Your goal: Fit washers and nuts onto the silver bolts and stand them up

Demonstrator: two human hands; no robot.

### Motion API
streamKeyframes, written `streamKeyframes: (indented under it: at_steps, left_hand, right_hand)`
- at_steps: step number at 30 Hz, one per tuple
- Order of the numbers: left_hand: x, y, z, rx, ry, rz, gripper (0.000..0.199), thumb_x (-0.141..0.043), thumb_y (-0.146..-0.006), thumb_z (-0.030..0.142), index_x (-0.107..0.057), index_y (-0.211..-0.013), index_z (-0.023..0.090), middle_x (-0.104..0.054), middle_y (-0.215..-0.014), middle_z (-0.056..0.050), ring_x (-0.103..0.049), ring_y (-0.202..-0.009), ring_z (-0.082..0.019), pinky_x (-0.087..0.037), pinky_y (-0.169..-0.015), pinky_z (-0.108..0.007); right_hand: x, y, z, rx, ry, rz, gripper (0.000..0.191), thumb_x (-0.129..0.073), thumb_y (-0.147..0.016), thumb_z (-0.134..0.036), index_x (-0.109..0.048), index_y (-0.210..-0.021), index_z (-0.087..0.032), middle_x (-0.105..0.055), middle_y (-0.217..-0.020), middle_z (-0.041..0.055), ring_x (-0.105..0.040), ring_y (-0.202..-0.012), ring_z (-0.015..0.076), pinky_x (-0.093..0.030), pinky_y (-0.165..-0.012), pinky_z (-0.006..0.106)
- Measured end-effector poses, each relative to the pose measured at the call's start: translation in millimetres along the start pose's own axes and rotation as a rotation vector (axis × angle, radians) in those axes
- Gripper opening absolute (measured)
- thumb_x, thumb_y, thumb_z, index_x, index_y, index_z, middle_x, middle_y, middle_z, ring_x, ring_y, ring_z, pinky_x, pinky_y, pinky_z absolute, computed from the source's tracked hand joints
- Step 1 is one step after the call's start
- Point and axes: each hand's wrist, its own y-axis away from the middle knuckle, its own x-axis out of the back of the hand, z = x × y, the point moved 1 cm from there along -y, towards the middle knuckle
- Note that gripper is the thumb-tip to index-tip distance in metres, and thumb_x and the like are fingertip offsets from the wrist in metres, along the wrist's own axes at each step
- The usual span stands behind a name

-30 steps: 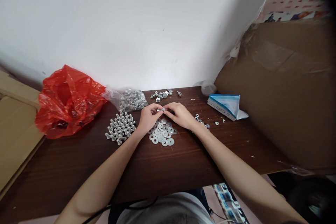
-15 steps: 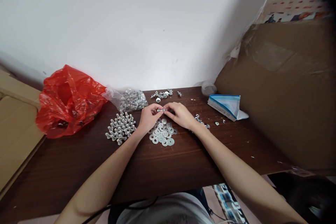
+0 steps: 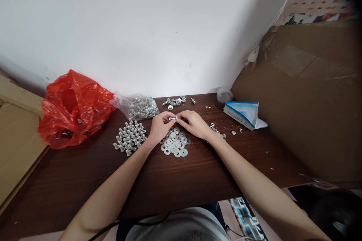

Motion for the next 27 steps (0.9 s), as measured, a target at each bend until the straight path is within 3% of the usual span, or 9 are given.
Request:
streamKeyframes:
  at_steps: [6, 12, 27]
  left_hand:
    - [0.3, 0.1, 2.4, 0.002, 0.003, 0.006, 0.010, -0.063, -0.071, 0.015, -0.068, -0.079, 0.016, -0.068, -0.075, -0.002, -0.055, -0.060, -0.011, -0.043, -0.059, -0.024]
    - [0.3, 0.7, 4.6, 0.014, 0.003, -0.008, 0.009, -0.064, -0.072, 0.017, -0.068, -0.080, 0.016, -0.068, -0.074, -0.003, -0.053, -0.059, -0.011, -0.042, -0.059, -0.025]
    - [-0.8, -0.5, 0.0, 0.016, 0.019, -0.003, 0.011, -0.065, -0.072, 0.020, -0.068, -0.081, 0.014, -0.067, -0.074, -0.003, -0.052, -0.059, -0.011, -0.042, -0.058, -0.024]
  right_hand:
    - [0.1, 1.0, 0.4, -0.006, -0.045, 0.012, 0.024, -0.056, -0.085, -0.021, -0.057, -0.109, -0.019, -0.068, -0.086, 0.0029, -0.060, -0.081, 0.0180, -0.043, -0.078, 0.033]
    - [1.0, 0.7, -0.3, -0.014, -0.011, -0.004, 0.013, -0.053, -0.087, -0.021, -0.059, -0.099, -0.018, -0.066, -0.088, 0.0045, -0.058, -0.080, 0.0180, -0.042, -0.076, 0.032]
    - [-0.8, -0.3, -0.1, -0.003, 0.008, -0.024, 0.021, -0.047, -0.093, -0.025, -0.064, -0.100, -0.017, -0.070, -0.099, 0.0072, -0.061, -0.089, 0.0195, -0.043, -0.082, 0.034]
